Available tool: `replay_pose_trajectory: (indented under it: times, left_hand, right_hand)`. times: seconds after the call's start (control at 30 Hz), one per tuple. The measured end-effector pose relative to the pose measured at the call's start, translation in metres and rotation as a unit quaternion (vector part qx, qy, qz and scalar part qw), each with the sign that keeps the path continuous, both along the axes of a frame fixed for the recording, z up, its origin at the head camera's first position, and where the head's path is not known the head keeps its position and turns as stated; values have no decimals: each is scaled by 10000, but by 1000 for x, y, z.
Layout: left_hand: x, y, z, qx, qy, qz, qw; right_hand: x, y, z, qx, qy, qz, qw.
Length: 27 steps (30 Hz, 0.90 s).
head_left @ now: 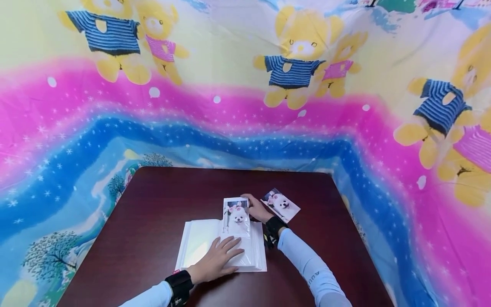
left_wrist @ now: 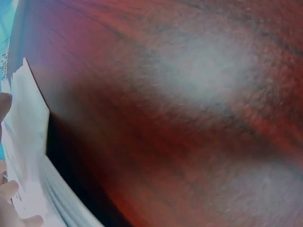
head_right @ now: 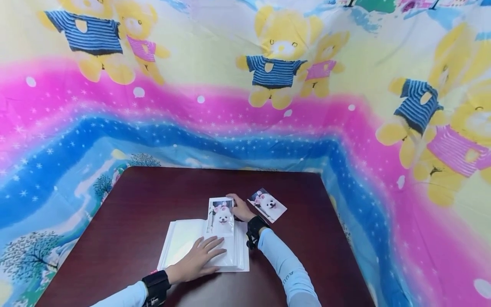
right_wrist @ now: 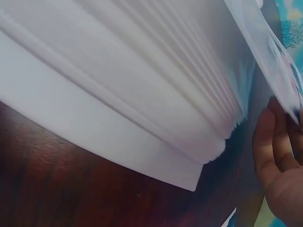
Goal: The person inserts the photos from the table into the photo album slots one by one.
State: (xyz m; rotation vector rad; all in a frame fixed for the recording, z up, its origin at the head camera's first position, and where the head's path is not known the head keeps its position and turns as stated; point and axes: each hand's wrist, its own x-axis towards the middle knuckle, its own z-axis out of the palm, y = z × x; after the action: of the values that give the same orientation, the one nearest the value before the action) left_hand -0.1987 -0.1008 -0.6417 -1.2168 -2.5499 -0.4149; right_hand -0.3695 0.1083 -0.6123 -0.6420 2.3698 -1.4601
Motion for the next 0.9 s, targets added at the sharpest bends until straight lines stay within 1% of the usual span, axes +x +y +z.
replay_pose_trajectory:
  times: [0.1, 0.2, 0.37, 0.67, 0.73, 0.83, 0.87, 0.9]
  left_hand:
    - [0, 0, -3, 165, 150, -32, 9997]
    - [0, 1, -5, 232, 255, -59, 9994]
    - [0, 5, -8, 263, 388, 9, 9989]
    - [4, 6, -11, 617, 283, 287, 9973]
    - [5, 7, -12, 717, 215, 336, 9966]
    - [7, 9, -12, 1016, -145, 442, 9937]
    - [7, 10, -11, 1193, -406, 563, 9904]
    - [8, 11, -9, 1480, -673, 659, 9845]
  right_hand:
    - [4, 3, -3, 148, 11, 152, 9998]
    - [10, 5, -3, 211, -85, 260, 9994]
    - [18, 7, -3, 202, -252, 257, 9991]
    - [27, 7, -3, 198, -566, 255, 9979]
    - [28, 8, -5, 122, -671, 204, 9975]
    - [32, 10, -7, -134, -715, 160, 9972]
    - [36, 9, -1, -257, -695, 132, 9972]
    - [39, 8, 0, -358, -686, 85, 9970]
